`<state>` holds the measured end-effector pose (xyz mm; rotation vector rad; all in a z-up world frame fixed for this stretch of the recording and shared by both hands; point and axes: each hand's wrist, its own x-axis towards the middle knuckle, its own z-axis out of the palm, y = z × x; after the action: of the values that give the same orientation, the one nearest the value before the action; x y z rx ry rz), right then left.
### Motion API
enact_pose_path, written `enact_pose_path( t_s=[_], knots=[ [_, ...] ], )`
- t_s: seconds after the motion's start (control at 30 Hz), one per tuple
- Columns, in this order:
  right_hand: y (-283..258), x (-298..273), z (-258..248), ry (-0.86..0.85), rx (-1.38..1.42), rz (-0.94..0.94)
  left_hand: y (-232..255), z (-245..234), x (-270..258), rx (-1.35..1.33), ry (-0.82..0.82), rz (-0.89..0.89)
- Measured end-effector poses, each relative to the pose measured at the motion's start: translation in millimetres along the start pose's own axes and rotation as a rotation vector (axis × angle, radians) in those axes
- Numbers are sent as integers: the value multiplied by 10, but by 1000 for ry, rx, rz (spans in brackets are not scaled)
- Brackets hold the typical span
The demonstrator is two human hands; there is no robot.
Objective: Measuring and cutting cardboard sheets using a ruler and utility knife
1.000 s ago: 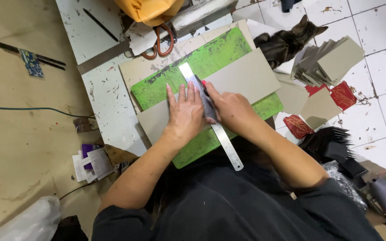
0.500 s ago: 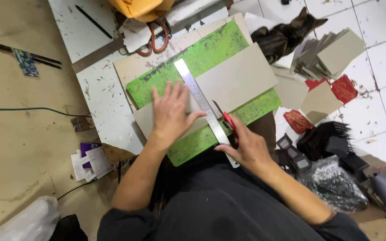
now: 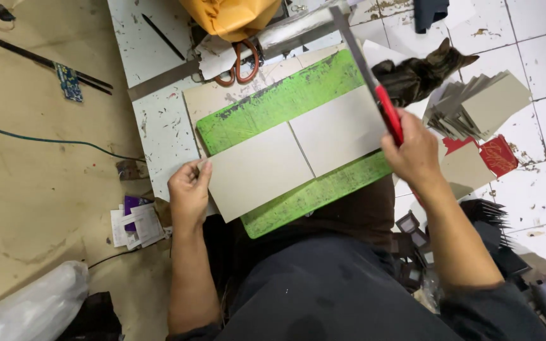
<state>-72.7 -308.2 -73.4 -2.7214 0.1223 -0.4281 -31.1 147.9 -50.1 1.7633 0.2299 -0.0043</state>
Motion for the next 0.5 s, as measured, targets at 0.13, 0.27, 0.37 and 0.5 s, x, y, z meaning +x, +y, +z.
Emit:
enact_pose_path(
  t_s=[0.13, 0.27, 0.37, 0.5],
  knots=[
    [202, 179, 117, 68, -10, 21, -277, -190, 29, -148, 60, 7],
    [156, 255, 113, 92, 168, 107, 115, -134, 11, -191, 31, 38],
    [118, 281, 111, 105, 261, 175, 292, 517, 34, -141, -30, 73],
    [130, 261, 56, 151, 412, 264, 132, 1287, -63, -344, -116, -43]
  ],
)
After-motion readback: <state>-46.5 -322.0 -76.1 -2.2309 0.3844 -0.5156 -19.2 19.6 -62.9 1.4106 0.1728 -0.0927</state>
